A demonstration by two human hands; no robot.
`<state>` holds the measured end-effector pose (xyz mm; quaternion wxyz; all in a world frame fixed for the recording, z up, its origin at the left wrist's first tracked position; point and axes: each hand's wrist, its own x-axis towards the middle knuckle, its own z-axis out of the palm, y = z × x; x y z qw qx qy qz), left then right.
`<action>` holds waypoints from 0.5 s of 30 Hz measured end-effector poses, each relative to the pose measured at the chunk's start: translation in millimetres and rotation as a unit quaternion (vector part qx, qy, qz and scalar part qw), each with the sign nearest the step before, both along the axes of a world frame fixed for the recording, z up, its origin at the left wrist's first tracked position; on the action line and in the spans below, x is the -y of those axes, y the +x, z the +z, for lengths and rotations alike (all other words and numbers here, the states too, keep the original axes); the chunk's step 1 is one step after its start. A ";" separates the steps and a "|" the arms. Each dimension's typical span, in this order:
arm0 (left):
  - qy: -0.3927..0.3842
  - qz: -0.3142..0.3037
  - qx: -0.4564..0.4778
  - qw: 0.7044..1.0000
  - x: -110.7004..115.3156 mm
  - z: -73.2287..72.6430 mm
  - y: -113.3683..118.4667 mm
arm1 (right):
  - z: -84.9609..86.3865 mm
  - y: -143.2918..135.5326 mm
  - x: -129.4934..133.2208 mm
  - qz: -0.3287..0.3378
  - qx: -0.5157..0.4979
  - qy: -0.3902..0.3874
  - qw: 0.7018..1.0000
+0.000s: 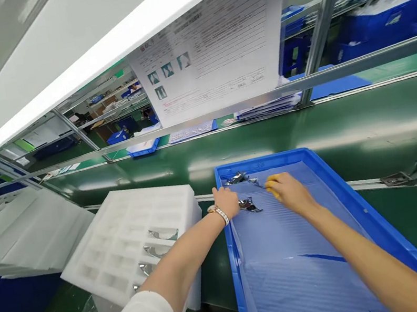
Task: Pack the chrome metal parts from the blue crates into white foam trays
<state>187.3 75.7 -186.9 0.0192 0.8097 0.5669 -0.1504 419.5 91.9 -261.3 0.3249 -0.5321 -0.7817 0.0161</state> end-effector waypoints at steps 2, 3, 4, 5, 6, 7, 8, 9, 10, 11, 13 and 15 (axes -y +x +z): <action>0.001 0.016 0.040 0.999 -2.9 10.4 -0.7 | 2.5 14.4 9.5 -0.051 -0.046 0.016 0.997; 0.004 0.022 0.064 0.998 -4.1 16.5 -1.4 | 5.1 20.0 15.1 -0.089 -0.085 0.021 0.992; 0.006 0.024 0.088 0.996 -4.8 23.0 -2.5 | 8.8 24.4 21.8 -0.131 -0.133 0.019 0.982; 0.008 0.020 0.107 0.994 -5.2 30.2 -4.3 | 13.5 27.3 29.6 -0.166 -0.184 0.012 0.969; 0.010 0.009 0.121 0.993 -4.9 38.0 -7.5 | 19.2 28.5 38.5 -0.191 -0.230 0.001 0.954; 0.014 -0.009 0.131 0.991 -4.1 46.6 -12.6 | 25.7 27.7 48.4 -0.205 -0.264 -0.010 0.942; 0.021 -0.033 0.138 0.990 -2.7 56.2 -20.3 | 32.6 24.5 58.8 -0.208 -0.281 -0.020 0.937; 0.032 -0.059 0.145 0.987 -0.6 66.8 -31.2 | 40.0 18.5 69.3 -0.204 -0.282 -0.022 0.937; 0.046 -0.084 0.151 0.984 2.3 78.4 -45.7 | 47.5 9.4 79.6 -0.197 -0.277 -0.018 0.940; 0.060 -0.103 0.159 0.980 6.1 90.9 -63.9 | 55.2 -2.9 89.2 -0.185 -0.270 -0.012 0.945; 0.087 -0.113 0.177 0.974 16.4 117.6 -110.6 | 71.1 -36.8 106.6 -0.134 -0.258 -0.004 0.957; 0.114 -0.096 0.200 0.968 30.0 145.4 -166.0 | 87.4 -78.7 122.8 -0.051 -0.239 0.007 0.970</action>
